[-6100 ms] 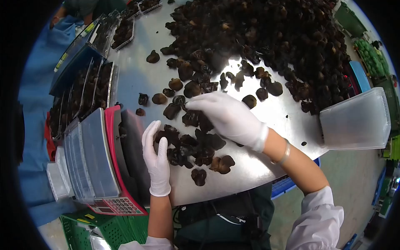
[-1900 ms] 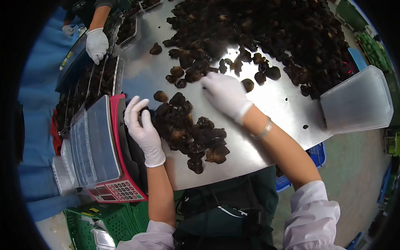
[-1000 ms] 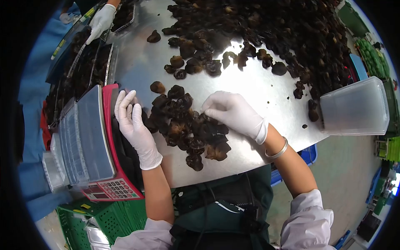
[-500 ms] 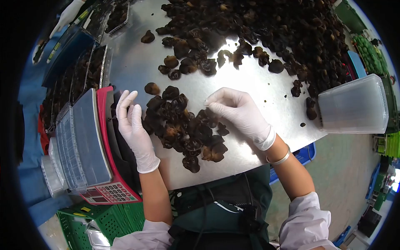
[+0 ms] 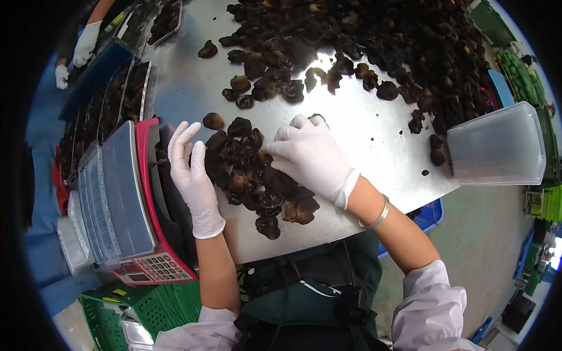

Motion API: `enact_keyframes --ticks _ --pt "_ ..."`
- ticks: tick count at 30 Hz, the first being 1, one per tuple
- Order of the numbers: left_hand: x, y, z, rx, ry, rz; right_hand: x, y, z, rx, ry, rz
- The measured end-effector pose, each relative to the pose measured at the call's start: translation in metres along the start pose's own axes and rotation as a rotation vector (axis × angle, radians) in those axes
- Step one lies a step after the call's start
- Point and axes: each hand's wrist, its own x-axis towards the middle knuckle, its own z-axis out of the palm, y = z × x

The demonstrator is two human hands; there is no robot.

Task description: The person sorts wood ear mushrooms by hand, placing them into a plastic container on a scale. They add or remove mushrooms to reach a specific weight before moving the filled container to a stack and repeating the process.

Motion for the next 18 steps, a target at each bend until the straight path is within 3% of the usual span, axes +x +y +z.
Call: enact_keyframes --ticks 4,11,13,14,16,18 --pt "0.0 -0.002 -0.001 -0.022 0.007 -0.018 0.009 0.003 0.007 0.003 -0.069 -0.03" --pt "0.001 -0.003 -0.002 -0.051 0.017 -0.024 0.0 0.006 -0.002 -0.093 -0.017 -0.017" --pt "0.001 -0.003 -0.003 -0.073 0.036 -0.039 -0.008 0.001 -0.019 0.502 0.07 0.451" --pt "0.001 0.0 -0.002 -0.061 0.036 -0.025 -0.009 -0.002 -0.018 0.506 0.063 0.448" --pt "0.0 0.002 -0.002 -0.048 0.025 -0.008 -0.012 -0.006 -0.018 0.346 0.054 0.139" --pt "0.0 0.005 0.001 -0.037 0.02 0.026 -0.008 -0.007 -0.009 0.363 -0.121 0.039"
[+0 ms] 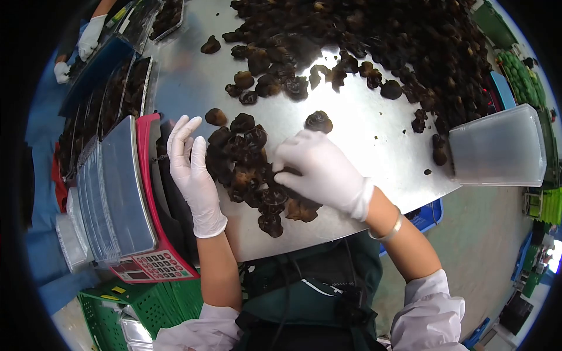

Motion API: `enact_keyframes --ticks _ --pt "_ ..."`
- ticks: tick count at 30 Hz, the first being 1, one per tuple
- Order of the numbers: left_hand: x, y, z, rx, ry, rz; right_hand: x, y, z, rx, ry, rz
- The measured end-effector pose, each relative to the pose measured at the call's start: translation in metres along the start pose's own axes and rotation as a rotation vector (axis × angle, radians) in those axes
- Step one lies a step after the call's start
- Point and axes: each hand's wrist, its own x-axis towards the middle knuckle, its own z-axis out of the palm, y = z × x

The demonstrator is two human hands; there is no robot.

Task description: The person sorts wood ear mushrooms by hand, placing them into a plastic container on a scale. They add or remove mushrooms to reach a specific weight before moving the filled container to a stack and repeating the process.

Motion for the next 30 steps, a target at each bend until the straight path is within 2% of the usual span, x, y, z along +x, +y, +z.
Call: enact_keyframes --ticks 3,8,11,12,14,15,16,18,20,22,24,26,28,29,30 --pt "-0.001 -0.008 -0.003 -0.006 -0.004 -0.024 0.004 -0.005 0.007 -0.097 -0.038 0.083" --pt "0.0 -0.005 -0.007 -0.045 0.033 -0.063 -0.012 -0.011 -0.013 0.255 0.324 0.309" --pt "0.002 -0.003 -0.004 -0.038 0.041 -0.025 -0.015 -0.01 -0.009 0.28 0.247 0.31" --pt "0.002 -0.002 -0.003 -0.038 0.042 0.006 -0.012 -0.011 -0.004 0.107 0.209 0.167" --pt "0.0 -0.003 -0.002 -0.055 0.028 -0.017 -0.002 -0.006 0.01 -0.09 0.088 0.053" --pt "0.0 -0.003 -0.003 -0.069 0.023 -0.042 0.002 -0.012 0.017 -0.238 0.021 0.067" --pt "-0.001 -0.004 -0.004 -0.066 0.021 -0.035 0.003 -0.015 0.017 -0.236 0.028 0.065" --pt "0.0 -0.006 -0.007 -0.028 0.035 -0.071 0.01 -0.022 0.013 -0.226 0.099 0.049" --pt "0.002 -0.008 -0.011 -0.038 0.059 -0.079 -0.001 -0.025 -0.009 -0.068 0.298 0.075" --pt "0.003 -0.011 -0.014 0.057 0.051 -0.06 -0.018 -0.025 -0.028 0.009 0.53 0.238" --pt "0.003 -0.009 -0.011 0.084 0.066 -0.046 -0.032 -0.01 -0.041 -0.017 0.58 0.392" --pt "0.003 -0.007 -0.009 0.116 0.057 -0.029 -0.038 -0.006 -0.037 -0.011 0.594 0.387" --pt "0.002 -0.005 -0.006 0.009 0.04 -0.052 -0.027 -0.024 -0.022 0.125 0.45 0.324" --pt "0.001 -0.005 -0.005 0.012 0.031 -0.049 -0.021 -0.028 -0.013 0.363 0.344 0.358" --pt "0.0 -0.007 -0.005 0.084 0.037 -0.01 -0.016 -0.019 0.001 0.158 0.306 0.189"
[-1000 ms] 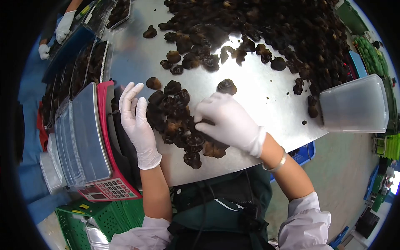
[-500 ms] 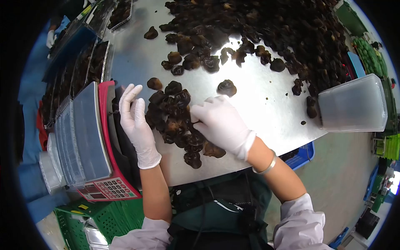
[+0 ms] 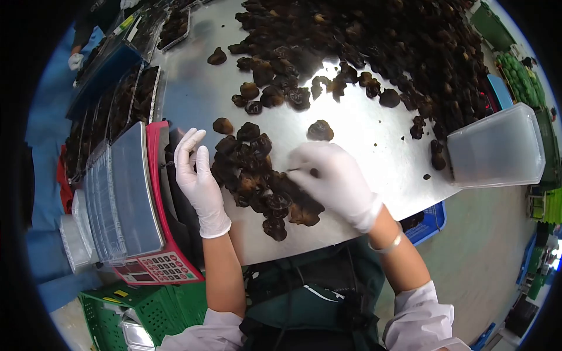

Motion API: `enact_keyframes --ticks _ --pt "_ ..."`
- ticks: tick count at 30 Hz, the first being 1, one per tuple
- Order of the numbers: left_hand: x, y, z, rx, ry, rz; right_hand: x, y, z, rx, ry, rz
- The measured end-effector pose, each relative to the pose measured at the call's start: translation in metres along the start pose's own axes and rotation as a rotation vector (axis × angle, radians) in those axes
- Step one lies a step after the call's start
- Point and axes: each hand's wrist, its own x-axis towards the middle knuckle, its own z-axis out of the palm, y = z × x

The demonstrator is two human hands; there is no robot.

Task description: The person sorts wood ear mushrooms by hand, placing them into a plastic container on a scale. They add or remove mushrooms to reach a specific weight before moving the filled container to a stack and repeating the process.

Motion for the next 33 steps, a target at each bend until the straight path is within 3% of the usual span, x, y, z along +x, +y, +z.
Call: enact_keyframes --ticks 2,4,6,8,9,10,11,15,16,18,20,21,22,24,26,28,30,33 --pt "0.001 -0.005 -0.003 0.073 0.01 0.047 0.009 0.007 0.014 -0.246 -0.196 -0.068" --pt "0.005 -0.011 -0.008 0.38 0.074 0.261 0.011 -0.003 0.025 -0.379 -0.23 -0.093" --pt "0.009 -0.017 -0.006 0.414 0.066 0.232 0.011 0.001 0.029 -0.434 -0.203 -0.126" --pt "0.007 -0.027 -0.001 0.388 0.026 0.154 0.012 0.007 0.018 -0.128 -0.067 -0.124" --pt "0.007 -0.026 -0.001 0.374 -0.004 0.142 0.004 0.01 0.013 0.074 0.031 -0.024" --pt "0.006 -0.025 -0.002 0.361 -0.035 0.129 -0.004 0.0 0.001 0.388 0.044 0.28" --pt "0.007 -0.027 -0.003 0.362 -0.035 0.13 -0.013 0.005 -0.014 0.181 0.18 0.057" --pt "0.008 -0.029 -0.004 0.451 0.004 0.136 -0.056 0.061 -0.083 -0.08 0.778 0.102" --pt "0.009 -0.027 -0.002 0.443 0.02 0.137 -0.057 0.059 -0.097 -0.653 0.827 0.011" --pt "0.011 -0.033 0.002 0.503 0.023 0.205 -0.06 0.059 -0.095 -0.587 0.844 -0.014" --pt "0.014 -0.034 0.003 0.23 -0.098 0.084 -0.062 0.046 -0.075 -0.296 0.625 0.123" --pt "0.015 -0.029 0.004 -0.061 -0.135 -0.138 -0.057 0.036 -0.063 -0.295 0.45 0.086" --pt "0.017 -0.031 0.005 -0.059 -0.143 -0.13 -0.046 0.026 -0.051 -0.291 0.278 0.043" --pt "0.021 -0.037 0.007 -0.148 -0.149 -0.08 -0.017 0.038 -0.007 -0.302 0.344 -0.01" --pt "0.03 -0.033 0.014 -0.115 -0.148 0.026 0.002 0.033 0.018 -0.337 0.166 -0.023" --pt "0.034 -0.037 0.015 -0.054 -0.312 0.114 0.013 0.014 0.04 -0.27 0.099 -0.162" --pt "0.029 -0.028 0.013 -0.117 -0.423 0.07 0.018 0.017 0.053 -0.222 0.05 -0.212" --pt "0.016 -0.011 0.0 -0.1 -0.563 0.07 0.013 0.006 0.034 -0.111 -0.194 -0.3"
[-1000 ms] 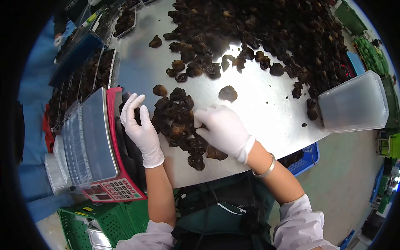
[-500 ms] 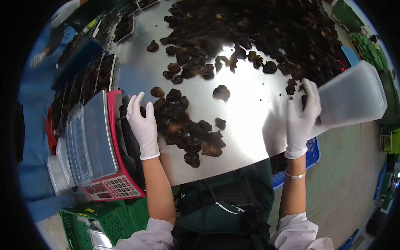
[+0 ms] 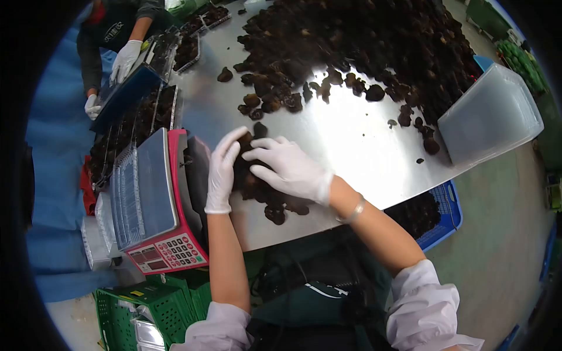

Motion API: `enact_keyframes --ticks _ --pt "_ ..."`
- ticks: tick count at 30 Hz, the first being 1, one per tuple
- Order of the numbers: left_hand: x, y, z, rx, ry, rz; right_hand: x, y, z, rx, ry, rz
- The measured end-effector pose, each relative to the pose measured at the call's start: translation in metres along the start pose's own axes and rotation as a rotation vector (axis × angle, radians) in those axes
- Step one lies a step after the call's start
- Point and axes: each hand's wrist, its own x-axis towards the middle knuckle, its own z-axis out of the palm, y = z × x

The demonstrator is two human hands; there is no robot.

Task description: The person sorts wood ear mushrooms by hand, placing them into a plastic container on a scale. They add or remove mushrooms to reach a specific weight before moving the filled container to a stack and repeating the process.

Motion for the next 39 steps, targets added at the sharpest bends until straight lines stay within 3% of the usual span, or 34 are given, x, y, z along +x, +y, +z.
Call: enact_keyframes --ticks 6,7,10,11,13,14,15,17,18,19,21,22,23,25,26,30,32,33,35,39 --pt "-0.032 0.016 0.009 -0.088 -0.01 -0.087 -0.038 0.01 -0.056 0.378 0.03 0.212" --pt "-0.033 0.021 0.008 -0.085 0.069 -0.077 -0.044 0.01 -0.06 0.377 0.028 0.215" --pt "-0.043 0.026 -0.001 0.039 0.199 -0.019 -0.056 -0.007 -0.077 0.315 -0.127 0.51" --pt "-0.051 0.026 -0.007 0.16 0.238 0.025 -0.067 -0.007 -0.074 0.482 -0.141 0.57" --pt "-0.069 0.034 -0.014 0.151 0.246 -0.05 -0.083 -0.014 -0.079 -0.006 -0.285 0.41" --pt "-0.08 0.041 -0.017 0.303 0.138 -0.126 -0.086 -0.016 -0.073 -0.154 -0.267 0.314" --pt "-0.088 0.047 -0.019 0.453 0.027 -0.206 -0.08 -0.024 -0.07 -0.152 -0.273 0.311" --pt "-0.097 0.061 -0.013 0.56 -0.086 -0.244 -0.062 -0.046 -0.061 -0.285 -0.454 0.504" --pt "-0.1 0.066 -0.007 0.664 -0.203 -0.272 -0.057 -0.045 -0.053 -0.329 -0.443 0.478" --pt "-0.103 0.07 0.002 0.703 -0.205 -0.248 -0.055 -0.04 -0.051 -0.327 -0.442 0.478" --pt "-0.104 0.075 0.014 0.762 -0.174 -0.222 -0.044 -0.024 -0.049 -0.218 -0.314 0.322" --pt "-0.103 0.073 0.014 0.767 -0.171 -0.216 -0.035 -0.01 -0.054 -0.175 -0.182 0.126" --pt "-0.103 0.068 0.016 0.776 -0.148 -0.221 -0.027 -0.003 -0.059 -0.176 -0.18 0.123" --pt "-0.106 0.061 0.018 0.784 -0.13 -0.228 0.006 -0.021 -0.075 -0.209 -0.131 0.468" --pt "-0.107 0.059 0.019 0.784 -0.114 -0.21 0.014 -0.003 -0.066 -0.166 -0.05 0.406" --pt "-0.107 0.055 0.016 0.748 -0.092 -0.129 0.025 0.027 -0.029 -0.107 -0.055 0.332" --pt "-0.108 0.056 0.015 0.74 -0.098 -0.132 0.021 0.046 -0.016 -0.13 -0.002 0.127" --pt "-0.109 0.057 0.015 0.731 -0.105 -0.137 0.02 0.042 -0.019 -0.129 -0.004 0.127" --pt "-0.108 0.059 0.014 0.717 -0.103 -0.135 0.016 0.032 -0.029 0.094 0.107 0.377" --pt "-0.107 0.061 0.017 0.723 -0.133 -0.174 0.011 0.026 -0.031 0.213 0.092 0.501"
